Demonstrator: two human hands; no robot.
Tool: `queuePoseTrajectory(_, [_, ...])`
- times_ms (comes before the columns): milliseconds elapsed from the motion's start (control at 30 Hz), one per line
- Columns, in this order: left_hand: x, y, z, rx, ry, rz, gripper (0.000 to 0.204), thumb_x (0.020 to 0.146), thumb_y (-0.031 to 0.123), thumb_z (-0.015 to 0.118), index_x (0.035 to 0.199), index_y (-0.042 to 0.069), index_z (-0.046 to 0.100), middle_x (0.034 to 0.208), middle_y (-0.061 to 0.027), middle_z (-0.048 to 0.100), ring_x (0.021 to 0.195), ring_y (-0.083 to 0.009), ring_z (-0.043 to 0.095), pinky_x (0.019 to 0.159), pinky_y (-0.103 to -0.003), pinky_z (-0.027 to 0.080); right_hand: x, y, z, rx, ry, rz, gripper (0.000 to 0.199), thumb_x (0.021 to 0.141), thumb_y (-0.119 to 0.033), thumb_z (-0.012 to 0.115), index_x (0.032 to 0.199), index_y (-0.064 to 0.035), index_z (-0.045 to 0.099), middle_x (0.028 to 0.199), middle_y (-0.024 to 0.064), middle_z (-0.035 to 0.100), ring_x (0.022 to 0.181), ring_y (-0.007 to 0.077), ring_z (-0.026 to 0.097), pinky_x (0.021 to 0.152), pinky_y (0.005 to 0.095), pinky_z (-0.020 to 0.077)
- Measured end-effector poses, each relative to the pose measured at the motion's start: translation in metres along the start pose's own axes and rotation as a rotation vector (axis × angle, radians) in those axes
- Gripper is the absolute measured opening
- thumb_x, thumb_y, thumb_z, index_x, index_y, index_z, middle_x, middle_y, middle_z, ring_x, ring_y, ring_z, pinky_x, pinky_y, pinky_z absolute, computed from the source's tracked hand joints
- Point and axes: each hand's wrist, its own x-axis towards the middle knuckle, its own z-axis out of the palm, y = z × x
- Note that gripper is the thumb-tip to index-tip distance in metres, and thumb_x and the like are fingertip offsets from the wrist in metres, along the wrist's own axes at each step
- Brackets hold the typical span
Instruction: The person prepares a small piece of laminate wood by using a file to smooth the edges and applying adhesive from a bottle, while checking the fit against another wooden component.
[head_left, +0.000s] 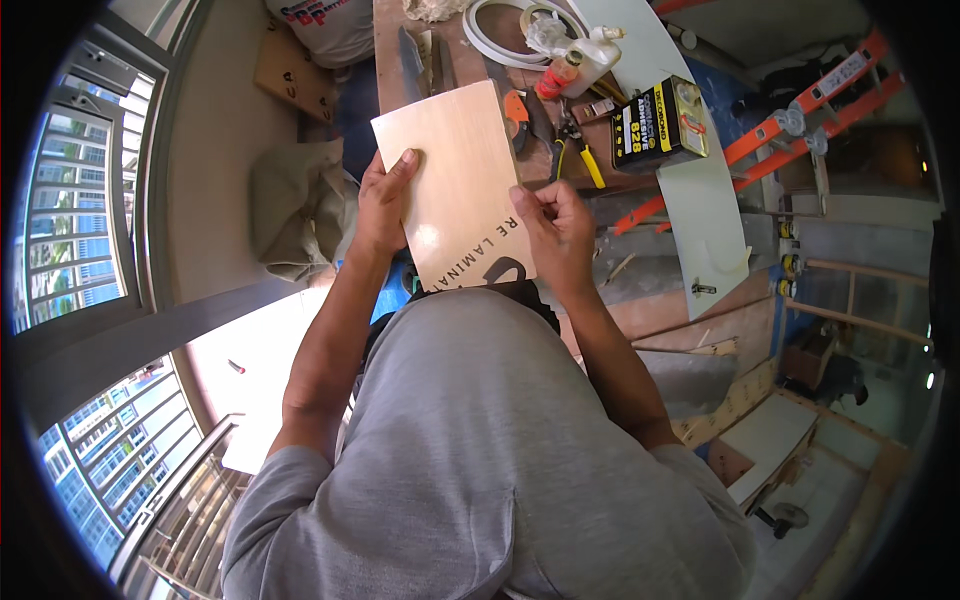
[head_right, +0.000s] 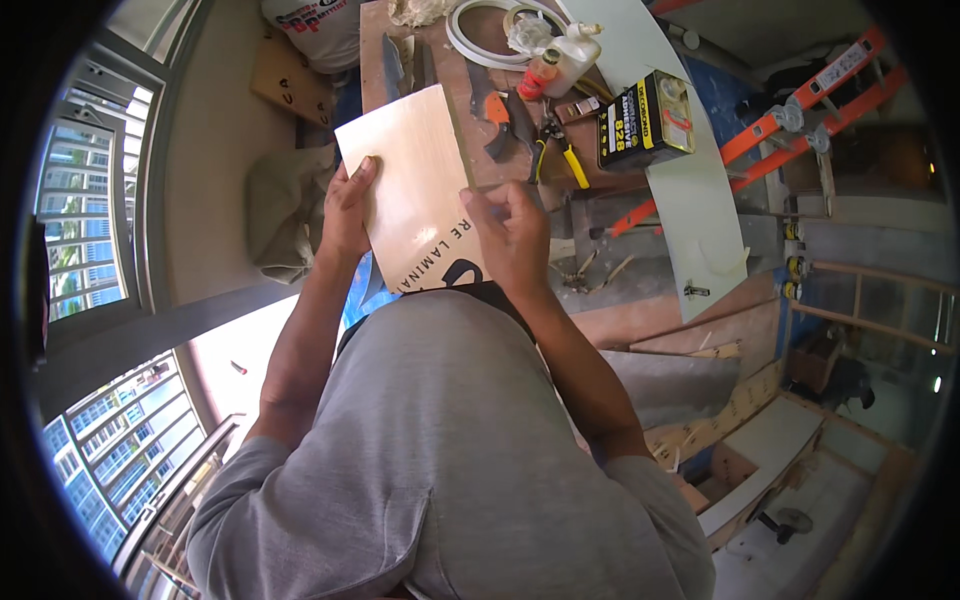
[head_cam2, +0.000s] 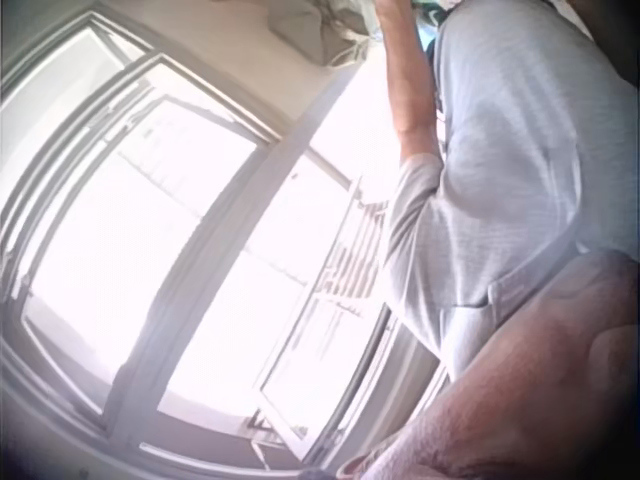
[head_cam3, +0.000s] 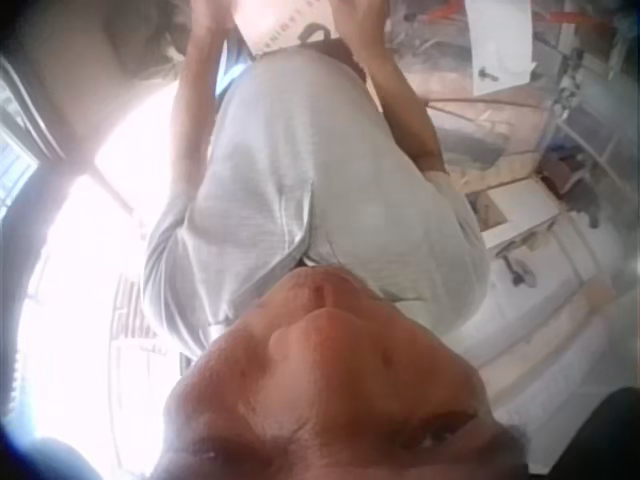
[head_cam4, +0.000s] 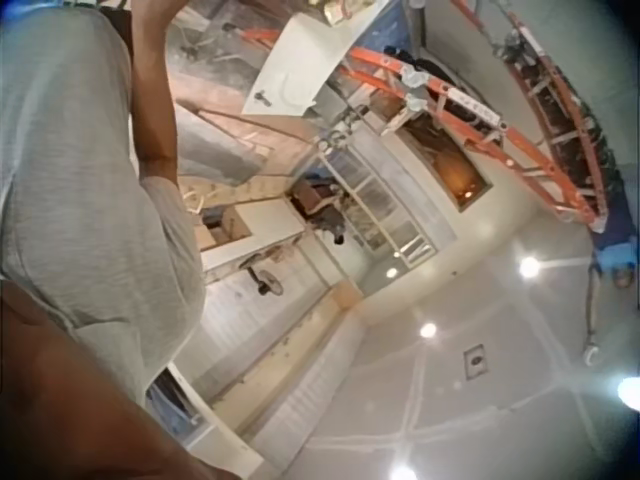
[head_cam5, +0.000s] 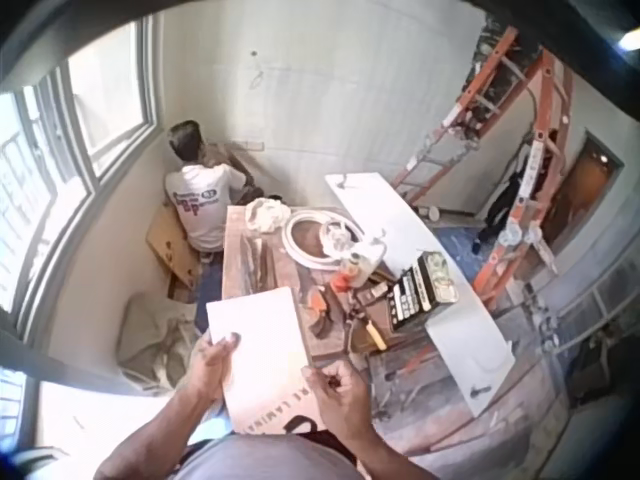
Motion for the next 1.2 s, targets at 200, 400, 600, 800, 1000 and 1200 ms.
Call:
queuePoseTrajectory(200, [-0.006,0.004,-0.003,-0.021,0.008,0.059,0.040,0.102,0.021,0.066,0.135,0.001,0.054,0.121,-0.0138,0.069,0.101,-0.0224,0.072,0.088,-0.039,0.061,0.038,0.008,0.000,-0.177,-0.150,0.071,0.045,0.094,-0.033,0.078,0.071,-0.0006,0.057,0.065,0.0064,0.060,0.062,0.0081,0.052,0.056,0.0314,0.0439])
queuePoseTrajectory(400, [-0.009,0.001,-0.002,0.086,-0.011,0.057,0.042,0.102,0.021,0.066,0.137,0.002,0.054,0.122,-0.0114,0.069,0.105,-0.0221,0.070,0.090,-0.038,0.058,0.081,-0.002,0.020,-0.308,-0.075,-0.043,0.055,0.101,-0.046,0.069,0.073,0.0005,0.056,0.065,-0.0027,0.049,0.063,0.0084,0.040,0.057,0.0298,0.0364])
queuePoseTrajectory(600, [-0.013,-0.008,-0.012,-0.046,-0.029,-0.026,0.045,0.102,0.022,0.065,0.142,0.004,0.053,0.128,-0.0111,0.067,0.113,-0.0219,0.068,0.096,-0.039,0.057,0.100,0.000,0.004,0.261,-0.020,0.063,0.027,0.108,-0.027,0.058,0.102,-0.0027,0.068,0.087,0.0042,0.070,0.075,0.0120,0.064,0.071,0.0283,0.0535])
queuePoseTrajectory(800, [-0.007,-0.013,-0.014,-0.106,-0.044,-0.007,0.047,0.101,0.025,0.066,0.140,0.004,0.053,0.129,-0.0133,0.066,0.110,-0.0227,0.070,0.095,-0.040,0.058,0.073,0.021,0.009,0.277,-0.140,-0.037,0.015,0.100,-0.017,0.073,0.099,-0.0025,0.070,0.084,0.0000,0.068,0.075,0.0064,0.061,0.072,0.0235,0.0515])
queuePoseTrajectory(1000, [-0.007,-0.011,-0.015,-0.079,-0.061,-0.018,0.050,0.100,0.024,0.067,0.141,0.002,0.050,0.129,-0.0143,0.066,0.111,-0.0235,0.070,0.095,-0.040,0.059,0.070,0.006,0.016,0.140,-0.177,-0.050,0.015,0.097,-0.010,0.075,0.108,-0.0018,0.070,0.091,0.0008,0.069,0.076,0.0053,0.062,0.064,0.0224,0.0550])
queuePoseTrajectory(1200, [-0.009,-0.005,-0.009,-0.086,-0.093,0.003,0.052,0.099,0.022,0.068,0.143,0.001,0.049,0.130,-0.0144,0.066,0.112,-0.0238,0.070,0.096,-0.040,0.059,0.072,-0.011,0.015,0.137,-0.182,-0.084,0.017,0.093,-0.008,0.078,0.106,0.0000,0.071,0.085,-0.0004,0.067,0.072,0.0055,0.061,0.063,0.0222,0.0506])
